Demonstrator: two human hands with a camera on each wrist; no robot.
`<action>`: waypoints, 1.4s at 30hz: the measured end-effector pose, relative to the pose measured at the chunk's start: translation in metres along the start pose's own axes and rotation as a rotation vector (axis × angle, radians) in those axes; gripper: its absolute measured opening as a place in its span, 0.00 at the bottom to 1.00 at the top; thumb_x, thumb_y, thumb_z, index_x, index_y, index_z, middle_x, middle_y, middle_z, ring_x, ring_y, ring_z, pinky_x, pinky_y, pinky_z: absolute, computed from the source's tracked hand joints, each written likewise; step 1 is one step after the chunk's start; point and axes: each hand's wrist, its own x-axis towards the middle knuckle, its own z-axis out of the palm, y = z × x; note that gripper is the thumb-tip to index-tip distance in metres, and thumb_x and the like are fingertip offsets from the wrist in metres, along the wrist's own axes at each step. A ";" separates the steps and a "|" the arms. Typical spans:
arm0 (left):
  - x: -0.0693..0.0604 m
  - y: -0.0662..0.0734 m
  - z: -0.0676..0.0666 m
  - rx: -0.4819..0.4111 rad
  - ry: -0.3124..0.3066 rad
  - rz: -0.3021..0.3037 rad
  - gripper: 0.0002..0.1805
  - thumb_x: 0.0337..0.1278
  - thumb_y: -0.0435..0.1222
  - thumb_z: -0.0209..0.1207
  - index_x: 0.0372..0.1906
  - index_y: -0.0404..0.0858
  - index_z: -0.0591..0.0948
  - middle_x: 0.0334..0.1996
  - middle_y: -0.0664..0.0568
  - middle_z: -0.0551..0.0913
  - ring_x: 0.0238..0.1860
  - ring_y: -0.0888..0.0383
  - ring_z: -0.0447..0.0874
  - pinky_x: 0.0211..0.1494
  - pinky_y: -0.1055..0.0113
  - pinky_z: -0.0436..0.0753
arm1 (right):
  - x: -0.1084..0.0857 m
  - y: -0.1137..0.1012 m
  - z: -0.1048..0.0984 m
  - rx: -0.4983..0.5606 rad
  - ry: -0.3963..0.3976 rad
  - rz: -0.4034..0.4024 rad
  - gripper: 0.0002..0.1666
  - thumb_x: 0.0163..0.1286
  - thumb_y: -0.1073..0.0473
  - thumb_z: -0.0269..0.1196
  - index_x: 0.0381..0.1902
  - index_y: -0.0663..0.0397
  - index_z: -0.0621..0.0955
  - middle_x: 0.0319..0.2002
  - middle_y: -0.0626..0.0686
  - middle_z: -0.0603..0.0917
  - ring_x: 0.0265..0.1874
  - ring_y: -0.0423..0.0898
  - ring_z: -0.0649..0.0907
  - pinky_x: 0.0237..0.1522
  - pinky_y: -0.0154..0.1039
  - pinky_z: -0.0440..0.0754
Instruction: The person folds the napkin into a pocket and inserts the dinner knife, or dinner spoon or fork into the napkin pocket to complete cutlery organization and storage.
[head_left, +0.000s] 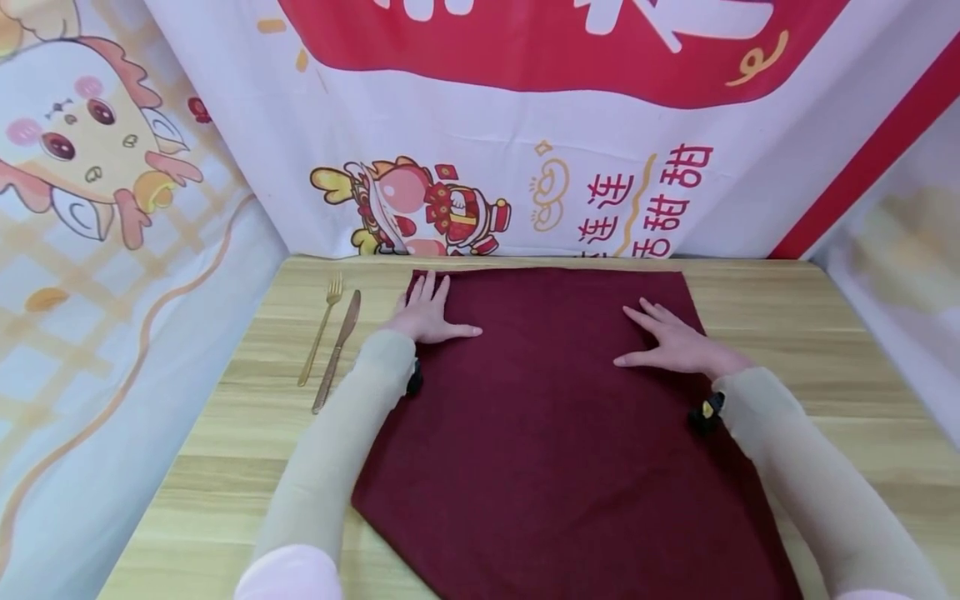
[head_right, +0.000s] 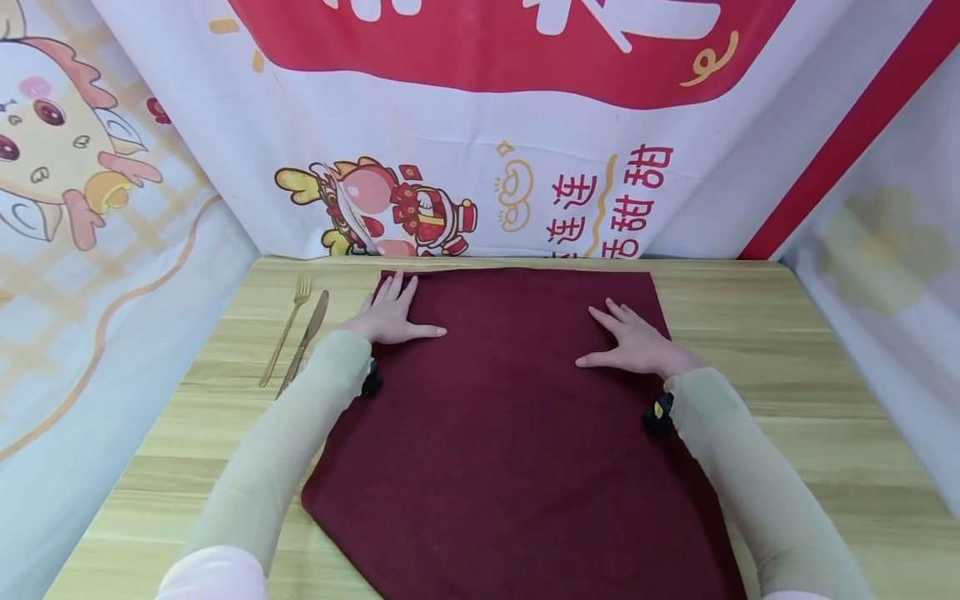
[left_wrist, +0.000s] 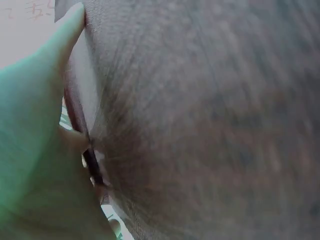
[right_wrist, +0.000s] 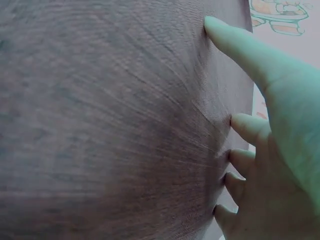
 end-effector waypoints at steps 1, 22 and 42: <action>0.005 -0.002 0.003 -0.003 0.001 -0.014 0.71 0.45 0.80 0.54 0.83 0.45 0.36 0.81 0.45 0.25 0.79 0.43 0.24 0.76 0.40 0.39 | 0.004 0.005 0.001 0.000 0.002 0.005 0.65 0.63 0.33 0.70 0.82 0.55 0.50 0.80 0.67 0.40 0.77 0.68 0.38 0.70 0.71 0.44; 0.024 -0.011 0.009 0.068 -0.108 -0.050 0.73 0.36 0.87 0.41 0.82 0.51 0.31 0.81 0.45 0.27 0.79 0.45 0.23 0.77 0.49 0.29 | 0.047 0.049 -0.014 -0.057 0.012 0.072 0.79 0.49 0.20 0.70 0.83 0.37 0.38 0.80 0.62 0.29 0.75 0.66 0.27 0.69 0.70 0.28; 0.015 -0.018 0.003 0.004 -0.063 -0.036 0.72 0.43 0.83 0.49 0.82 0.44 0.35 0.81 0.40 0.28 0.79 0.42 0.22 0.76 0.42 0.30 | 0.032 0.032 -0.009 -0.116 -0.022 0.108 0.74 0.54 0.15 0.60 0.83 0.42 0.40 0.80 0.65 0.32 0.76 0.68 0.32 0.69 0.73 0.34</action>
